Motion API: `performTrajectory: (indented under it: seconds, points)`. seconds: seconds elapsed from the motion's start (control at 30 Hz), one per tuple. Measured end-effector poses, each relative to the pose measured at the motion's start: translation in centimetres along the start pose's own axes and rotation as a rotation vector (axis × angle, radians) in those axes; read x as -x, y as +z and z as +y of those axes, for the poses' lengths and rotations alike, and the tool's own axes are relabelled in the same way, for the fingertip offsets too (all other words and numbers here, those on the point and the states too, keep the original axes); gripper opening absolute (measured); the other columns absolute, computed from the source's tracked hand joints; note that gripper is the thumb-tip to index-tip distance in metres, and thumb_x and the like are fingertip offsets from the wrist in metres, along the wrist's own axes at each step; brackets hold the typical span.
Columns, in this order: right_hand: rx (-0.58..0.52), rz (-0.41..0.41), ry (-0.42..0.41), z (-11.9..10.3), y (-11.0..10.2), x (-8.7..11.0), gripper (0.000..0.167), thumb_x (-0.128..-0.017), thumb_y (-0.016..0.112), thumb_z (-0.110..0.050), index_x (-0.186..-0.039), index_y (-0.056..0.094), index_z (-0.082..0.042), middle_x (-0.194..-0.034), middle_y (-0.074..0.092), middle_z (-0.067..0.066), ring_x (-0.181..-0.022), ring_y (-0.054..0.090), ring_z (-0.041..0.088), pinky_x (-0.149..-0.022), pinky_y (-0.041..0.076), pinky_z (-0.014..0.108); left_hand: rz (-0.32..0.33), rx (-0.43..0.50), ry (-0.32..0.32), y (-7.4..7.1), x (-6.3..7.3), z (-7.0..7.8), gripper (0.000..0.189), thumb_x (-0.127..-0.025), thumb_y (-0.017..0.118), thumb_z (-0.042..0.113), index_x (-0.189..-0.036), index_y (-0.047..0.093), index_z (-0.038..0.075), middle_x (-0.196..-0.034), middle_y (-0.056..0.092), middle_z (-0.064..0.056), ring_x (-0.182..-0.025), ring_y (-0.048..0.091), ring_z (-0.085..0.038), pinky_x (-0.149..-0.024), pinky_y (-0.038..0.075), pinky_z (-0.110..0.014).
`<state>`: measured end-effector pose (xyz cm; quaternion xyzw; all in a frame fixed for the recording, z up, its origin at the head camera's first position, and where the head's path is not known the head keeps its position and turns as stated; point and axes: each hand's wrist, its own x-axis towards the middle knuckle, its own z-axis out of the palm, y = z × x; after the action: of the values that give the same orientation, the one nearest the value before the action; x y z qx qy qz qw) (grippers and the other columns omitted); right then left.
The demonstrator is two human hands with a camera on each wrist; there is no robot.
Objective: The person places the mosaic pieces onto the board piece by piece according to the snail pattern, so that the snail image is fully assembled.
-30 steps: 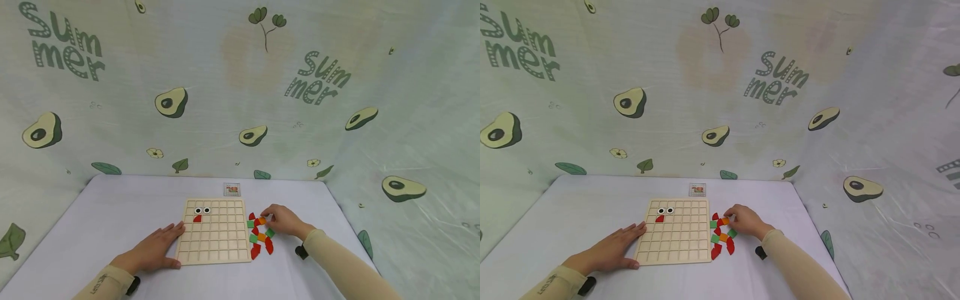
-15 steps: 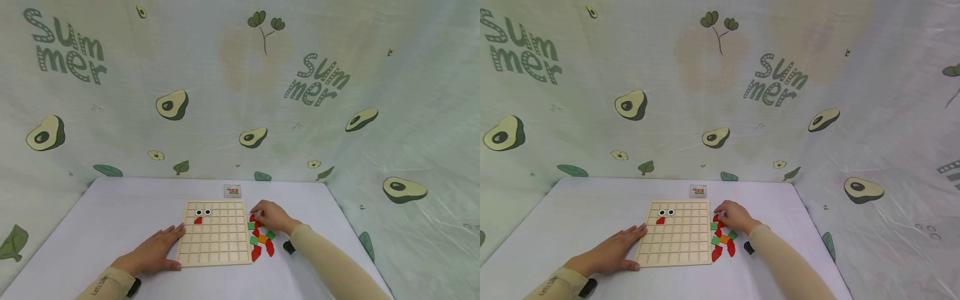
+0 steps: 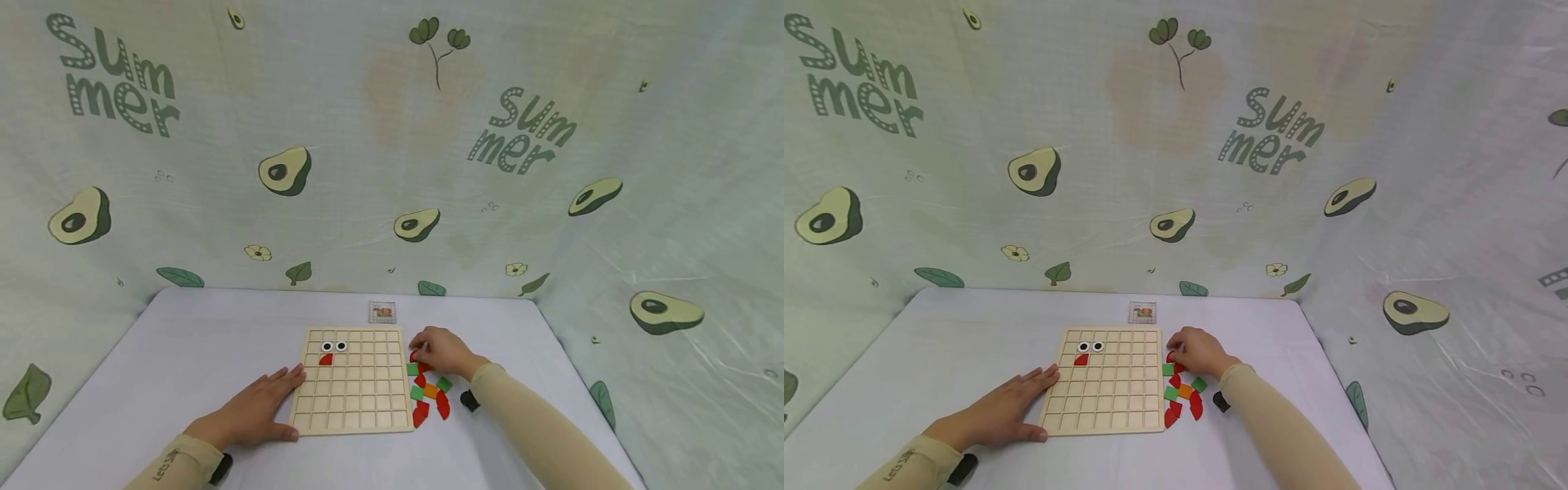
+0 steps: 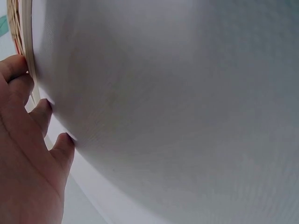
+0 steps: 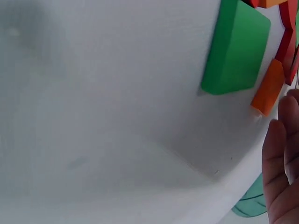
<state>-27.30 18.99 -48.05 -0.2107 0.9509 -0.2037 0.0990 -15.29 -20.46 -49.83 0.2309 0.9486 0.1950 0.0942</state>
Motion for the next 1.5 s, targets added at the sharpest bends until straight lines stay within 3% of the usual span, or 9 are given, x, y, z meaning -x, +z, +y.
performTrajectory:
  seconds: [0.23,0.4,0.5,0.63,0.8,1.03,1.3,1.5]
  points:
    - [0.047,0.005,0.008,-0.1,0.0,-0.1,0.014,-0.092,0.074,-0.023,-0.104,0.076,-0.016,-0.09,0.06,-0.01,-0.08,0.054,0.013,-0.073,0.052,0.027,0.0,-0.01,0.002,0.2,-0.1,-0.2,0.108,-0.071,0.075,0.068,-0.151,0.041,0.004,-0.16,0.031,-0.011,-0.143,0.03,-0.041,-0.114,0.024,-0.062]
    - [0.126,0.087,0.107,0.5,0.2,0.0,0.016,-0.091,0.075,-0.032,-0.096,0.073,-0.017,-0.084,0.058,-0.007,-0.075,0.053,0.014,-0.07,0.052,0.028,0.002,-0.013,0.012,0.2,-0.2,-0.2,0.108,-0.071,0.075,0.068,-0.151,0.04,0.005,-0.16,0.031,-0.01,-0.143,0.03,-0.041,-0.114,0.025,-0.062]
    - [0.076,0.102,0.156,1.0,0.2,0.2,0.016,-0.091,0.075,-0.028,-0.103,0.073,-0.017,-0.089,0.06,-0.006,-0.081,0.055,0.014,-0.078,0.054,0.029,0.001,-0.012,0.012,0.2,-0.2,-0.2,0.108,-0.071,0.075,0.068,-0.152,0.04,0.005,-0.16,0.031,-0.01,-0.143,0.03,-0.04,-0.114,0.024,-0.062]
    - [0.009,0.071,0.131,1.3,0.0,0.5,0.022,-0.091,0.075,-0.017,-0.113,0.072,-0.016,-0.097,0.062,-0.006,-0.088,0.055,0.016,-0.086,0.054,0.034,-0.002,-0.003,0.007,0.1,-0.1,-0.1,0.108,-0.071,0.076,0.067,-0.151,0.04,0.004,-0.16,0.032,-0.011,-0.143,0.03,-0.041,-0.114,0.024,-0.063]
    - [-0.005,0.042,0.121,1.0,-0.1,0.7,0.022,-0.09,0.075,-0.016,-0.112,0.072,-0.015,-0.088,0.06,-0.006,-0.082,0.055,0.016,-0.076,0.053,0.03,0.0,0.008,0.001,0.1,0.0,-0.1,0.108,-0.071,0.077,0.066,-0.151,0.041,0.004,-0.16,0.031,-0.011,-0.143,0.029,-0.041,-0.114,0.024,-0.062]
    - [-0.021,0.018,0.045,0.6,-0.1,0.7,0.029,-0.09,0.074,-0.011,-0.119,0.073,-0.017,-0.104,0.061,-0.003,-0.088,0.053,0.016,-0.08,0.054,0.029,0.004,0.003,0.003,0.2,-0.1,-0.2,0.107,-0.071,0.077,0.066,-0.151,0.041,0.005,-0.16,0.031,-0.01,-0.143,0.03,-0.04,-0.114,0.024,-0.062]
    - [-0.005,0.035,0.05,0.8,0.1,0.5,0.021,-0.092,0.074,-0.016,-0.113,0.075,-0.019,-0.103,0.061,-0.005,-0.088,0.053,0.014,-0.08,0.053,0.028,0.003,-0.002,-0.002,0.2,0.0,-0.2,0.108,-0.071,0.076,0.067,-0.152,0.04,0.005,-0.16,0.031,-0.009,-0.144,0.029,-0.039,-0.115,0.023,-0.062]
    - [-0.021,0.033,0.034,1.1,0.5,0.5,0.031,-0.09,0.076,-0.017,-0.121,0.072,-0.019,-0.105,0.06,-0.004,-0.084,0.053,0.014,-0.074,0.053,0.025,0.0,0.004,-0.012,0.1,0.0,0.0,0.107,-0.071,0.078,0.065,-0.152,0.04,0.005,-0.16,0.031,-0.009,-0.144,0.029,-0.039,-0.115,0.023,-0.062]
